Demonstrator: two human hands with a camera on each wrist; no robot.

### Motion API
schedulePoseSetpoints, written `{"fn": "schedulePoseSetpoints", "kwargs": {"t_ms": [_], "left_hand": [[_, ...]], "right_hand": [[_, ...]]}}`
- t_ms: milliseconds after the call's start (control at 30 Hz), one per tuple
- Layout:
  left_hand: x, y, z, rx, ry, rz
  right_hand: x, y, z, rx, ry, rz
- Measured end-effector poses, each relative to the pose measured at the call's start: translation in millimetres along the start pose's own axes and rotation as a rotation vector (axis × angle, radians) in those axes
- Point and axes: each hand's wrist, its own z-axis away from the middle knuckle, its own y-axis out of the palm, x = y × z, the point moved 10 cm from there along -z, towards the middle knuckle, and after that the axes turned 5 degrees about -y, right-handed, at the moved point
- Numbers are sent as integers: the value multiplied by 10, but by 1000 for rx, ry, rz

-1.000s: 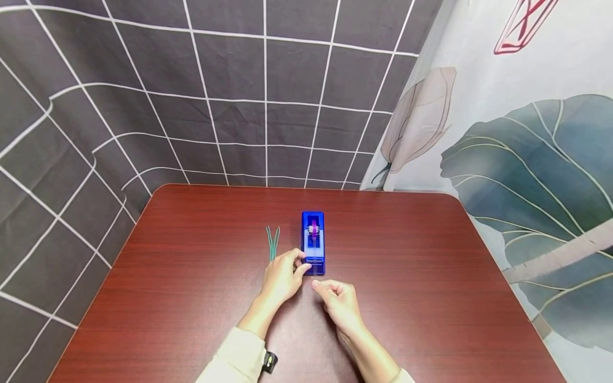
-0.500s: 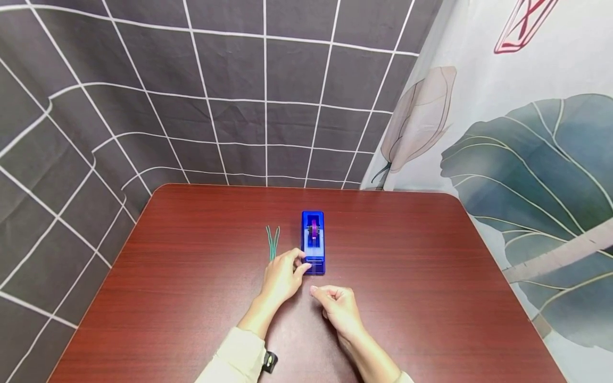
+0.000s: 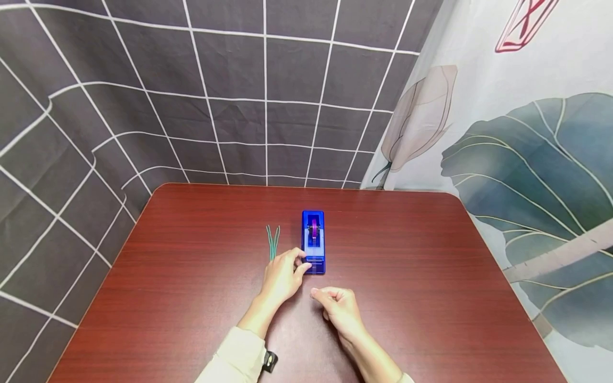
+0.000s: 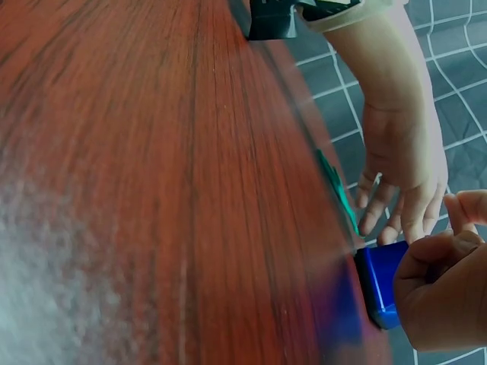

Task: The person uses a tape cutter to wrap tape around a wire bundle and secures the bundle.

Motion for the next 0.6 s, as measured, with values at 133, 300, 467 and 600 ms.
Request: {"fn": "schedulePoseSetpoints", "kwargs": {"t_ms": [133,300,467,600], "left_hand": [[37,7,14,19,36,36],[151,-92,6,-22,-1,5],[325,-265,-10,-107,-144,-123],[486,-317,0,-84,-275,-217]], "right_hand": [[-9,-20,-8,-3,1,10],[-2,-36,-6,-3,-8,23],[12,-31,-6,4,-13,20],[8,-29,-9,10,-7,18]]}}
